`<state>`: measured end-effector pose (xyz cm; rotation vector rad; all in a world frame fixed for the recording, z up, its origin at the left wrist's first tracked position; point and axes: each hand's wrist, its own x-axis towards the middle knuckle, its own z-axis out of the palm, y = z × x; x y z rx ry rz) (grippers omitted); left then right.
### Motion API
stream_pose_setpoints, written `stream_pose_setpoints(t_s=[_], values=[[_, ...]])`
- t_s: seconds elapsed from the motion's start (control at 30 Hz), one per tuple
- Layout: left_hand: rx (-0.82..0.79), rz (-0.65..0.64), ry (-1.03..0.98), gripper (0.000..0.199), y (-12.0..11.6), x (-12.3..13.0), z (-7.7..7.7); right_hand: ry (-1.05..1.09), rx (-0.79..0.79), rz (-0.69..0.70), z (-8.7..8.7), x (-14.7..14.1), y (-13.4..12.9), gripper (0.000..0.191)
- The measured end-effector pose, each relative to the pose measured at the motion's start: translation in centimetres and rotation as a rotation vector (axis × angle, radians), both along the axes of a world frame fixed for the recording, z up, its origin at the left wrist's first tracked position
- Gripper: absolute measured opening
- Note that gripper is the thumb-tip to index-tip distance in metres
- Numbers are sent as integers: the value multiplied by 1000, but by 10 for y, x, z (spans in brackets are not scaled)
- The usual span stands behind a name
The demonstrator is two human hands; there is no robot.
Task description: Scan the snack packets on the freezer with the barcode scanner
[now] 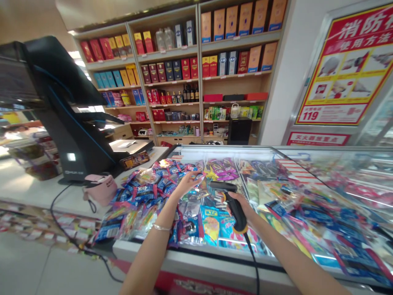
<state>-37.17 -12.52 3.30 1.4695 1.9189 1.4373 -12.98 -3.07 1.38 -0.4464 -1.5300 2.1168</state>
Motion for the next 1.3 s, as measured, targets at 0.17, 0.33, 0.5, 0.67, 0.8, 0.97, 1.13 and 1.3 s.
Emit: stream_pose_setpoints(t_s=[0.17, 0.33, 0.5, 0.67, 0.8, 0.97, 1.13, 1.3], values=[[38, 147, 352, 45, -5, -5, 7, 23, 48, -18, 7, 2, -4, 33], [26, 214, 450, 47, -4, -6, 8, 20, 69, -44, 12, 4, -6, 36], [82, 197, 506, 46, -5, -3, 10, 21, 71, -36, 14, 5, -6, 36], [84, 180, 540, 45, -8, 1, 15, 11, 84, -46, 14, 6, -7, 37], [87, 160, 556, 45, -9, 1, 16, 5, 89, -49, 16, 6, -7, 38], [85, 153, 559, 44, -8, 0, 15, 15, 87, -30, 18, 6, -7, 37], [69, 153, 554, 45, -8, 0, 13, 44, 77, -18, 15, 6, -5, 36], [70, 143, 559, 45, -9, -1, 14, 54, 65, -17, 17, 6, -6, 36]])
